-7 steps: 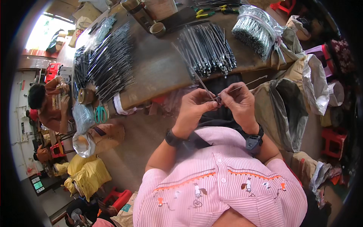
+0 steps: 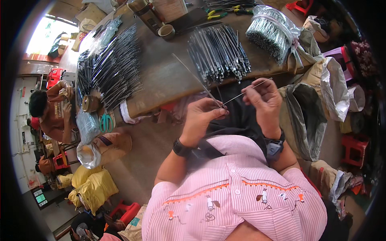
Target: The person gathers a bundle of thin metal rods, places them on the table, then repeatedly picks individual rods and bends them using pliers. The bent rods are set aside on the table. The person continues this repetitive bending process throughout the clip.
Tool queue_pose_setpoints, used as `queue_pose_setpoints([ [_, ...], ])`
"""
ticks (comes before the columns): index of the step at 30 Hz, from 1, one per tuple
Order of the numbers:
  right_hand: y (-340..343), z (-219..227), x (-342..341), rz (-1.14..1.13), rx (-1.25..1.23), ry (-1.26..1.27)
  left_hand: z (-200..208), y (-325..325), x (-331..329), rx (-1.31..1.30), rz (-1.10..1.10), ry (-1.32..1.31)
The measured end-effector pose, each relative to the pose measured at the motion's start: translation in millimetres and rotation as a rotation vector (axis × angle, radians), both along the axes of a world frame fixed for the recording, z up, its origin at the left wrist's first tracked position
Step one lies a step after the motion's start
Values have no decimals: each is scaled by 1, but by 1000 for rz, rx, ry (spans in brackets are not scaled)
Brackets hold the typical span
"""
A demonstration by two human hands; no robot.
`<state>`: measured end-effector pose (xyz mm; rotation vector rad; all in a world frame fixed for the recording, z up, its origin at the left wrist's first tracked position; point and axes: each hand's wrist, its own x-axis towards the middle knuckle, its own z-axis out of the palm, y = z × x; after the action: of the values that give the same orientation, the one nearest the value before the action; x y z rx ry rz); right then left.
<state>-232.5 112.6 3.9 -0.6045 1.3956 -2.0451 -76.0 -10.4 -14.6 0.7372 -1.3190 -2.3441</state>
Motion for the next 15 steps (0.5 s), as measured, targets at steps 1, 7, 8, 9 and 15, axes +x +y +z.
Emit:
queue_pose_setpoints([
  [1,0,2,-5,-34,-12,6,0,-2,1,-21,-10,-14],
  [7,6,-2,-15,7,61,-74,2,6,-1,-118,-161,-72],
  [8,7,-4,-12,42,92,-90,4,8,-2,-108,-211,-72],
  [9,8,-6,-11,56,115,-96,6,8,-3,-100,-261,-74],
  [15,7,-14,-15,192,185,-97,17,6,-4,-37,-454,-155],
])
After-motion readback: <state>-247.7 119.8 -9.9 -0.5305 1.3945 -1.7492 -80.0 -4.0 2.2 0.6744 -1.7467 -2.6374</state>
